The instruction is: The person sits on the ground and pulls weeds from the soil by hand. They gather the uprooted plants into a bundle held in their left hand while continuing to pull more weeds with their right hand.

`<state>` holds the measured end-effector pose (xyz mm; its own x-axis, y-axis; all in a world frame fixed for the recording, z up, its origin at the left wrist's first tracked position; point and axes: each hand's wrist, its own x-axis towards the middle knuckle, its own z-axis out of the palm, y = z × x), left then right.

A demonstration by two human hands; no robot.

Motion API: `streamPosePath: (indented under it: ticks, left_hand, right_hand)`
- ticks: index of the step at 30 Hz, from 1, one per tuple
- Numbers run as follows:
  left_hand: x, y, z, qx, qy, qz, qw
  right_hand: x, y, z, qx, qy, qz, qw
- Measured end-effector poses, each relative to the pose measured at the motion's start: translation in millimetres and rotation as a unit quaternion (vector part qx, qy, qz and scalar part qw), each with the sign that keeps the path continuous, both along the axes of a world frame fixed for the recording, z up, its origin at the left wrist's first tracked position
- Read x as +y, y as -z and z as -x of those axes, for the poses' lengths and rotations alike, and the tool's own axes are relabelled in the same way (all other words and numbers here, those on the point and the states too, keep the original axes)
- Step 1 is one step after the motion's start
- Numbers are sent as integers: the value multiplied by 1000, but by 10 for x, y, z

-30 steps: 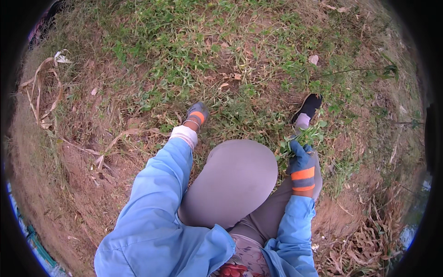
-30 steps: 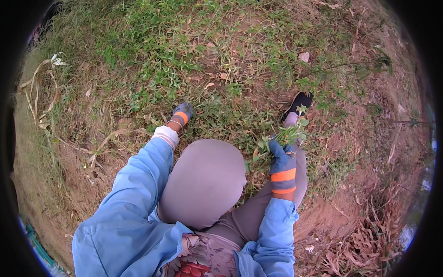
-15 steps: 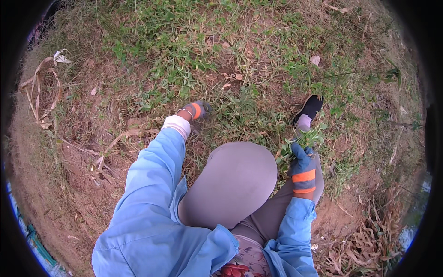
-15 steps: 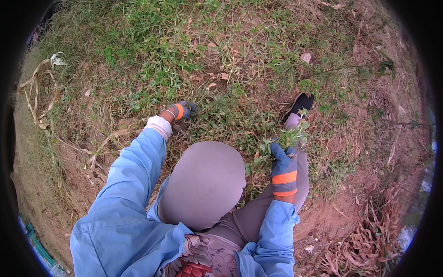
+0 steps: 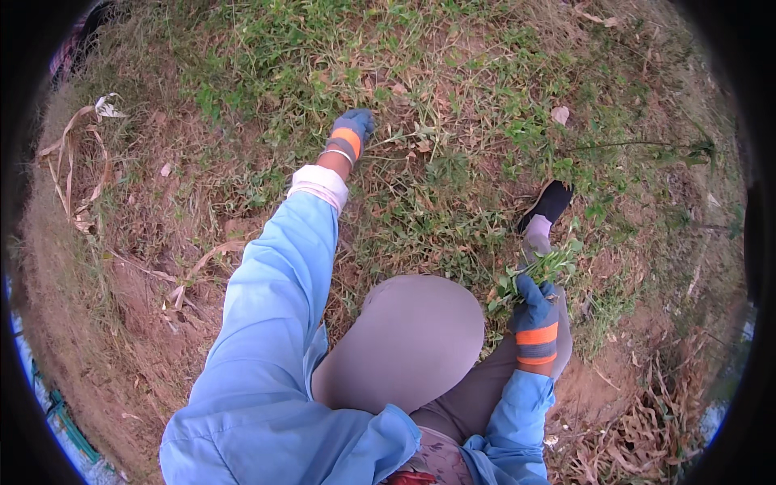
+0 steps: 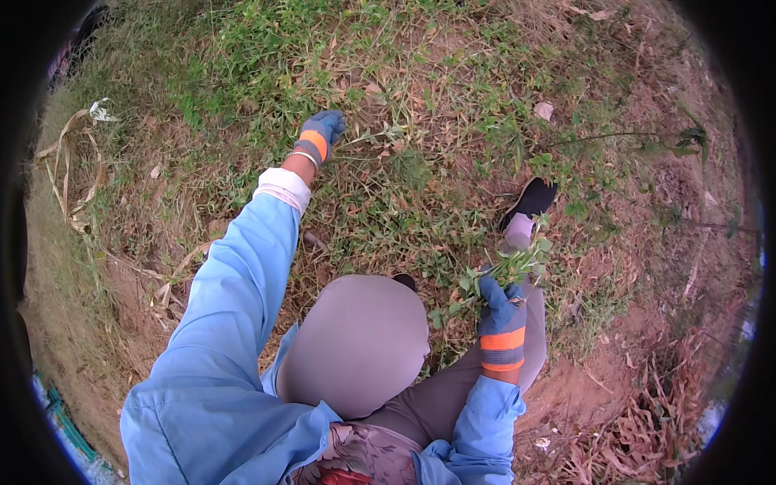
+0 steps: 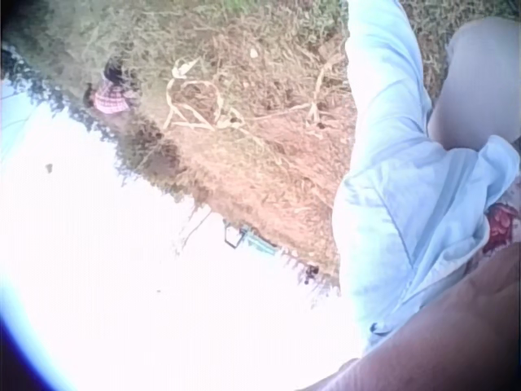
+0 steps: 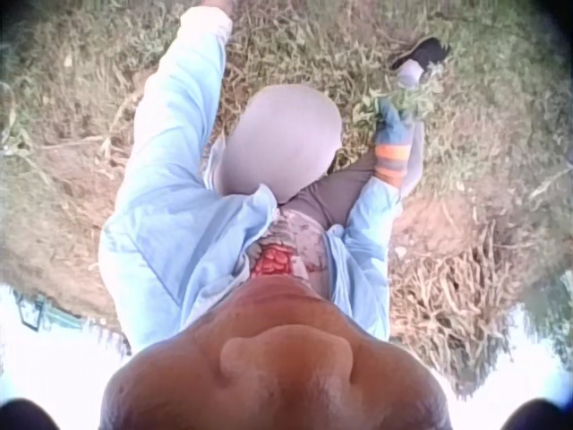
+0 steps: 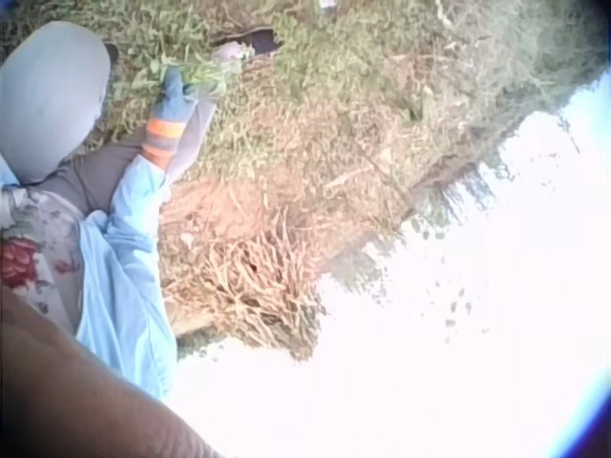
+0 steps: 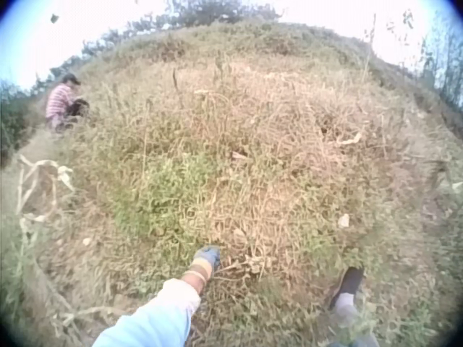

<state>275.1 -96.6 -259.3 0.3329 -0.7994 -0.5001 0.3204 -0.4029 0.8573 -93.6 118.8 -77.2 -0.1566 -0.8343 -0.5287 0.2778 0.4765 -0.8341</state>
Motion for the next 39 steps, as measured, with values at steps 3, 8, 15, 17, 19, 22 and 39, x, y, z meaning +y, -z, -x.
streamPosePath:
  ticks: [3, 8, 15, 17, 19, 22, 39]
  left_hand:
    - [-216, 47, 22, -81, -22, -54, 995]
    - [-456, 218, 54, -49, -112, -98, 988]
    - [-560, 82, 244, -199, -118, -37, 972]
    - [-592, 13, 242, -217, -98, -85, 967]
    - [-674, 304, -58, -250, -147, -95, 952]
    - [-680, 252, 39, -252, -181, -150, 939]
    - [-946, 598, -520, -11, -79, -219, 972]
  right_hand:
    - [4, 35, 36, 3, 1, -13, 1000]
    - [-57, -42, 28, 8, -8, -36, 999]
    - [-93, -72, -11, 37, 11, -36, 999]
    - [-114, -124, -30, 51, 9, -39, 998]
    - [-155, -172, -46, 51, -11, -33, 998]
    - [-101, -119, 38, 94, -14, -48, 994]
    - [-149, -209, 30, 82, 4, -53, 995]
